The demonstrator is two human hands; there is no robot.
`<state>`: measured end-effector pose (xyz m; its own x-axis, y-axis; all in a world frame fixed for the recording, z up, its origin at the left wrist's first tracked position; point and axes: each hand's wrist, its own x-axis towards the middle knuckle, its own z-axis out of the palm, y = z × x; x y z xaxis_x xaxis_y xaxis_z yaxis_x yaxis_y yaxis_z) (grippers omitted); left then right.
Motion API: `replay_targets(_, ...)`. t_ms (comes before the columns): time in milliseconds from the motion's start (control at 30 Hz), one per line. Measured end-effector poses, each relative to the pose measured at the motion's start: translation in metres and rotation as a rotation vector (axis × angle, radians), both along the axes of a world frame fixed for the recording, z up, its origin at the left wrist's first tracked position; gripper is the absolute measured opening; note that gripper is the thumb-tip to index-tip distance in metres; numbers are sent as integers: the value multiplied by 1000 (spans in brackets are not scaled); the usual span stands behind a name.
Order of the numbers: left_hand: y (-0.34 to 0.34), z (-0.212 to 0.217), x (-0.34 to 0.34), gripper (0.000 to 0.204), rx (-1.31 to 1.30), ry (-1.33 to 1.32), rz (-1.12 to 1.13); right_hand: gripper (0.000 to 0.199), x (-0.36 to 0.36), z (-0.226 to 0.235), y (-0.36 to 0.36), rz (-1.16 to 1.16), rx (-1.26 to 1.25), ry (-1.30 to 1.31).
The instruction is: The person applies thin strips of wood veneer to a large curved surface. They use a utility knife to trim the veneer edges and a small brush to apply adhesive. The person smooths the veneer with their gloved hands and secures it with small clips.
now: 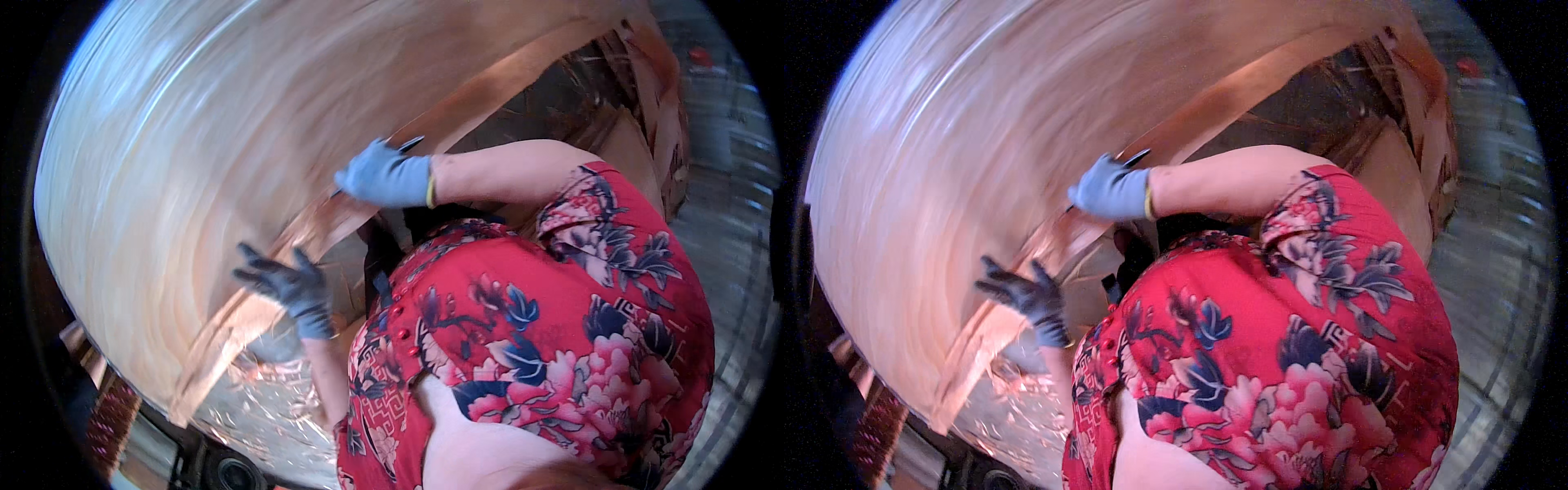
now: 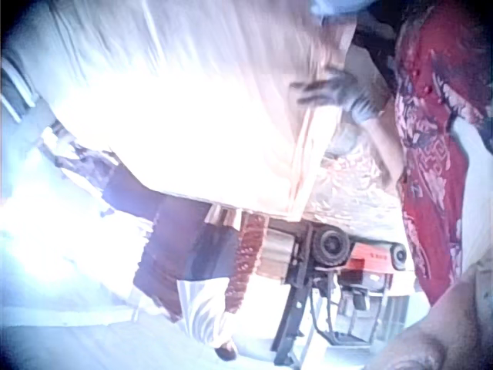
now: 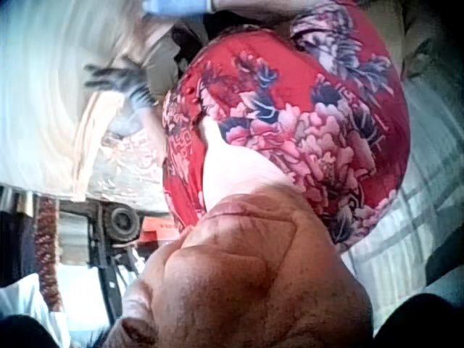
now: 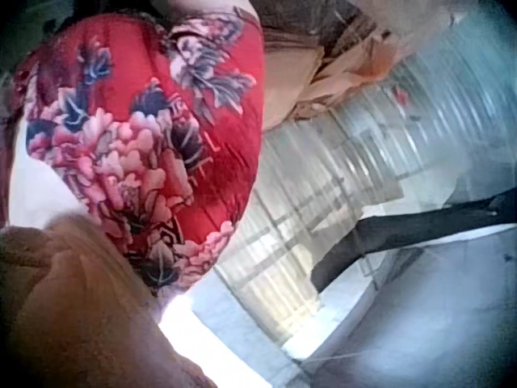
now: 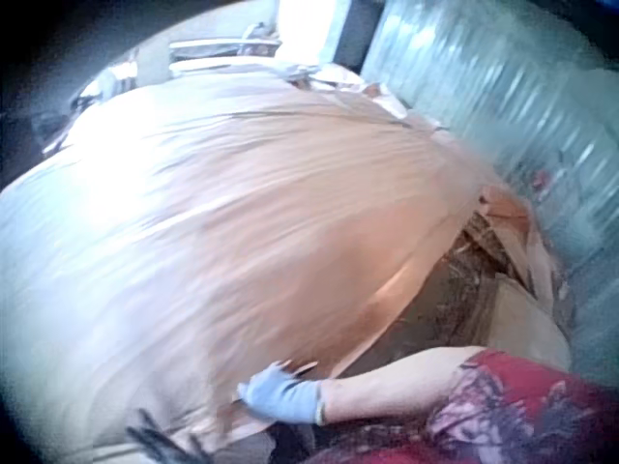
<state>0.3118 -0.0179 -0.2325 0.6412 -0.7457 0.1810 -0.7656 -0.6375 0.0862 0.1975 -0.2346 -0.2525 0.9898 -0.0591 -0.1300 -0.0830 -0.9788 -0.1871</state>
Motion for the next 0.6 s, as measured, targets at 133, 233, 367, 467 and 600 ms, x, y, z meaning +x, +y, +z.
replay_targets(133, -152, -1, -45, 80, 145, 63, 181, 8, -3, 37, -119, 155, 1, -26)
replay_targets(233, -162, 29, -28, 79, 117, 71, 188, 8, 7, 71, -143, 158, -58, 22)
replay_targets(367, 12, 23, 43, 79, 116, 37, 97, 8, 31, 58, -3, 124, -24, -49)
replay_targets(467, 58, 0, 44, 78, 93, 40, 54, 8, 9, 43, 6, 114, -26, 7)
replay_targets(600, 104, -11, 59, 77, 112, -31, -61, 10, -34, 21, 5, 31, 43, -27)
